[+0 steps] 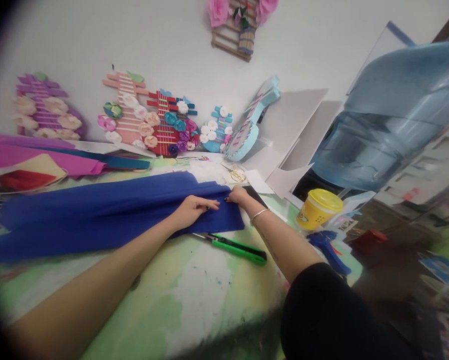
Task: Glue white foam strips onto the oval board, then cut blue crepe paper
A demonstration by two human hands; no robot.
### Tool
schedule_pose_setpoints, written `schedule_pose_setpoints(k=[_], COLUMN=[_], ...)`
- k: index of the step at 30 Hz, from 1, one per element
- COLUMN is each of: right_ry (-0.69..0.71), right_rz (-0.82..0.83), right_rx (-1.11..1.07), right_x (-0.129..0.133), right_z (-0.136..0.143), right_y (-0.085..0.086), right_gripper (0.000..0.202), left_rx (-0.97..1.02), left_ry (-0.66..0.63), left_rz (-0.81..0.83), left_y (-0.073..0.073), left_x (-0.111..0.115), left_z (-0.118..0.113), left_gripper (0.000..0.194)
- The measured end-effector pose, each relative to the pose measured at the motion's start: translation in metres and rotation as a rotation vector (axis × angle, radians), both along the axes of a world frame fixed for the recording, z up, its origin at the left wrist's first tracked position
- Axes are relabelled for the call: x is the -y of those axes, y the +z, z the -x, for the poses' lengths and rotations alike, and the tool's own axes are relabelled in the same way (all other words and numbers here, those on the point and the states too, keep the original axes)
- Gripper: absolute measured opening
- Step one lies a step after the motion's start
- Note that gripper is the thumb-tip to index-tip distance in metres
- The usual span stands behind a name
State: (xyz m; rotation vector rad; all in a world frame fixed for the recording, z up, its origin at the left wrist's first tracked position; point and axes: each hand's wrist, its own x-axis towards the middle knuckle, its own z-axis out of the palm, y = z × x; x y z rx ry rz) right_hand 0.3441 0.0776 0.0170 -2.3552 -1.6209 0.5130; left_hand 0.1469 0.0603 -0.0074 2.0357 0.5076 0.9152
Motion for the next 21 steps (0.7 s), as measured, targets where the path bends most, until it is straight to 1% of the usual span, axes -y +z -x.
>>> schedule_pose_setpoints(k=[5, 8, 9, 11, 13, 14, 15, 17, 19, 21], right_ry=[0.025, 0.045, 0.058, 0.111, 0.186, 0.248, 0.34, 0.461, 0.484, 0.485], right_rz=[-0.001, -0.09, -0.135, -0.209, -0.215, -0.202, -0.195, -0.177, -0.17, -0.22], right_rx=[0.101, 0.173, 0.198, 0.228, 0.218, 0.202, 0.19, 0.168, 0.206, 0.261], right_x=[0.004, 0.022, 0.033, 0.064, 0.104, 0.125, 0.145, 0.178, 0.197, 0.203], right_z=[-0.005, -0.003, -0.002, 0.001, 0.003, 0.005, 0.006, 0.01, 0.014, 0.017], right_y=[0.005, 0.015, 0.019, 0.028, 0.032, 0.033, 0.031, 0.023, 0.01, -0.002], right_gripper=[0.026, 0.03, 0.032, 0.033, 0.03, 0.03, 0.031, 0.032, 0.033, 0.03], left_rx=[-0.074, -0.112, -0.12, -0.137, -0.163, -0.179, -0.194, -0.236, -0.327, -0.497], left_ry=[0.102, 0.143, 0.159, 0.203, 0.259, 0.29, 0.326, 0.414, 0.515, 0.615], left_rz=[-0.043, -0.047, -0.047, -0.059, -0.09, -0.11, -0.134, -0.211, -0.341, -0.484], left_y=[0.004, 0.006, 0.007, 0.011, 0.017, 0.021, 0.024, 0.031, 0.037, 0.041], left_x=[-0.009, -0.014, -0.015, -0.016, -0.017, -0.016, -0.014, -0.008, 0.002, 0.013], left_z=[0.011, 0.019, 0.022, 0.029, 0.038, 0.043, 0.049, 0.063, 0.084, 0.113], left_gripper=[0.035, 0.035, 0.034, 0.032, 0.031, 0.03, 0.029, 0.026, 0.02, 0.017])
